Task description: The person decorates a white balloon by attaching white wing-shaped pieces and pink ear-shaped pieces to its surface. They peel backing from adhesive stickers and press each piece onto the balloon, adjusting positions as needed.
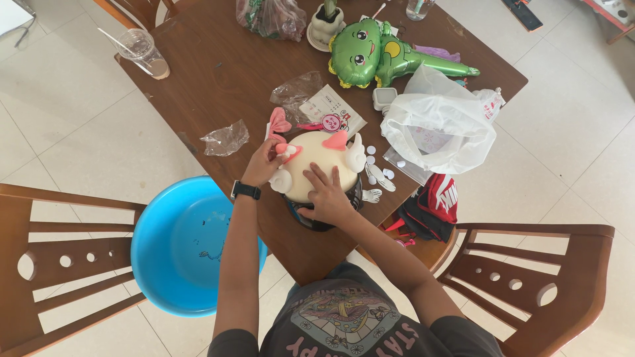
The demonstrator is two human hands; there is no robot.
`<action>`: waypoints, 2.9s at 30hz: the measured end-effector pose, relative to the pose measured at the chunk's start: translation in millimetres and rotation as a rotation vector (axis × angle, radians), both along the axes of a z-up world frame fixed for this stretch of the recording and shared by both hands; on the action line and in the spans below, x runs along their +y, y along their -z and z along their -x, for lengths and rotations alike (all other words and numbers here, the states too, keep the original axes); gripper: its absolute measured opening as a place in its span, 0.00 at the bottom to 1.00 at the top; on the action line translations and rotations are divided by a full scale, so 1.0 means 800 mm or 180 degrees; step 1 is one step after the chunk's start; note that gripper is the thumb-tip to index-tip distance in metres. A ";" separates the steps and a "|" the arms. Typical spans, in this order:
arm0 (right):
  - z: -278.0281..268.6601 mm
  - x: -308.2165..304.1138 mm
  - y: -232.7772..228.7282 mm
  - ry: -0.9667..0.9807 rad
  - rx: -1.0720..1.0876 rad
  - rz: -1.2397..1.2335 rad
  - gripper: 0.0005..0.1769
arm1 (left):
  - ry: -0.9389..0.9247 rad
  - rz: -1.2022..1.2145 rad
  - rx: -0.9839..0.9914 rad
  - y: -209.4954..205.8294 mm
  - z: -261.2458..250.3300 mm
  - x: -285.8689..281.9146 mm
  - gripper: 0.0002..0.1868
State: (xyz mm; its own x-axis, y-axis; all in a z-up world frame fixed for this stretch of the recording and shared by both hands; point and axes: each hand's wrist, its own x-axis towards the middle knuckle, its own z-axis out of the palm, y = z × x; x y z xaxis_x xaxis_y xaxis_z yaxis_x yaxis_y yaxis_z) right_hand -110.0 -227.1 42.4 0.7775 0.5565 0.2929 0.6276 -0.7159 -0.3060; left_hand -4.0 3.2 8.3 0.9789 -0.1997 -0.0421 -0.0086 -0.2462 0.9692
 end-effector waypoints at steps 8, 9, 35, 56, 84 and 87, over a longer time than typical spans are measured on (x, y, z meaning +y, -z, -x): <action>-0.007 -0.007 0.000 0.0042 -0.0007 -0.0044 0.25 | -0.0540 0.0152 -0.0645 0.011 -0.008 0.010 0.19; -0.011 -0.007 0.000 0.0056 -0.0028 -0.0045 0.26 | -0.0748 0.0326 -0.0877 0.009 -0.008 0.012 0.19; -0.047 0.002 0.010 0.0116 0.0167 0.0319 0.33 | -0.0348 -0.2574 -0.3578 0.157 0.207 -0.159 0.42; -0.046 0.025 -0.025 -0.0007 0.1140 0.0556 0.45 | -0.0442 -0.3648 -0.2445 0.100 0.212 -0.173 0.24; -0.119 -0.119 0.023 0.1664 -0.0107 -0.2272 0.13 | -0.0320 -0.3696 -0.2400 -0.017 0.166 -0.174 0.34; -0.149 -0.121 0.017 0.1399 0.0060 -0.2085 0.20 | -0.0227 -0.3644 -0.2460 -0.012 0.165 -0.175 0.34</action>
State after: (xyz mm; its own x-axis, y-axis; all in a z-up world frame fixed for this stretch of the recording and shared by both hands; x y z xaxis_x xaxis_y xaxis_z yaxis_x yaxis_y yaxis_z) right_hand 9.1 -323.7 28.9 0.8944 -0.0844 0.4393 0.3192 -0.5675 -0.7589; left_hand -136.4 -136.5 17.6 0.8351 -0.3714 0.4057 -0.3996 -0.9166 -0.0165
